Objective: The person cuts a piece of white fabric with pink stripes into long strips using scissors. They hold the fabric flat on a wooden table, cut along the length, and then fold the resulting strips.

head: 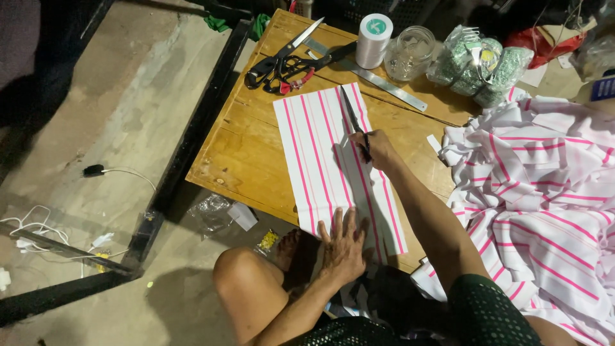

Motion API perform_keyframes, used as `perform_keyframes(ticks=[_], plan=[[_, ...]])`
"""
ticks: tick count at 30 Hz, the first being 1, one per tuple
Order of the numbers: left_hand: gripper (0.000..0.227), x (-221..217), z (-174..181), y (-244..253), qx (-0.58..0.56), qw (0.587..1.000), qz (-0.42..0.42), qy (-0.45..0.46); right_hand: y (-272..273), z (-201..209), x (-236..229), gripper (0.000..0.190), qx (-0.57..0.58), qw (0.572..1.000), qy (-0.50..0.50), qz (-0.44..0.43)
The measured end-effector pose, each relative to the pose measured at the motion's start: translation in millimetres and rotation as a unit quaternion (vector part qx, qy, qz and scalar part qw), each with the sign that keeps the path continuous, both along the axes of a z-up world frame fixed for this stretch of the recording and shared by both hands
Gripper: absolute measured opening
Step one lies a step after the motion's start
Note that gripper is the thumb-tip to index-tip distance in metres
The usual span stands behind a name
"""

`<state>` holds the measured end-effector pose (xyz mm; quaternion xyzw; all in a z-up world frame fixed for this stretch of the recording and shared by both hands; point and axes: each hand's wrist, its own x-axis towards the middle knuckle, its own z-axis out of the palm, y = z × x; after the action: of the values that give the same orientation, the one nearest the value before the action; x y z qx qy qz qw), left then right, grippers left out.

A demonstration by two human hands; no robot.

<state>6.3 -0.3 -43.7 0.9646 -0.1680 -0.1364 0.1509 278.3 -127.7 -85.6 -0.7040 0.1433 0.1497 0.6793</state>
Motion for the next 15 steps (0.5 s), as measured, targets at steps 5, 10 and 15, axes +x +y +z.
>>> perform_keyframes(ticks=[5,10,15], plan=[[0.076,0,0,1,0.002,1.000,-0.004,-0.001,6,37,-7,0.045,0.013,1.000,0.007,0.008],[0.071,1,-8,2,-0.001,1.000,-0.006,0.010,10,43,0,0.048,0.022,1.000,0.011,0.012],[0.073,-1,-38,0,0.032,0.999,-0.010,-0.010,9,14,8,0.033,0.031,0.999,-0.008,-0.013]])
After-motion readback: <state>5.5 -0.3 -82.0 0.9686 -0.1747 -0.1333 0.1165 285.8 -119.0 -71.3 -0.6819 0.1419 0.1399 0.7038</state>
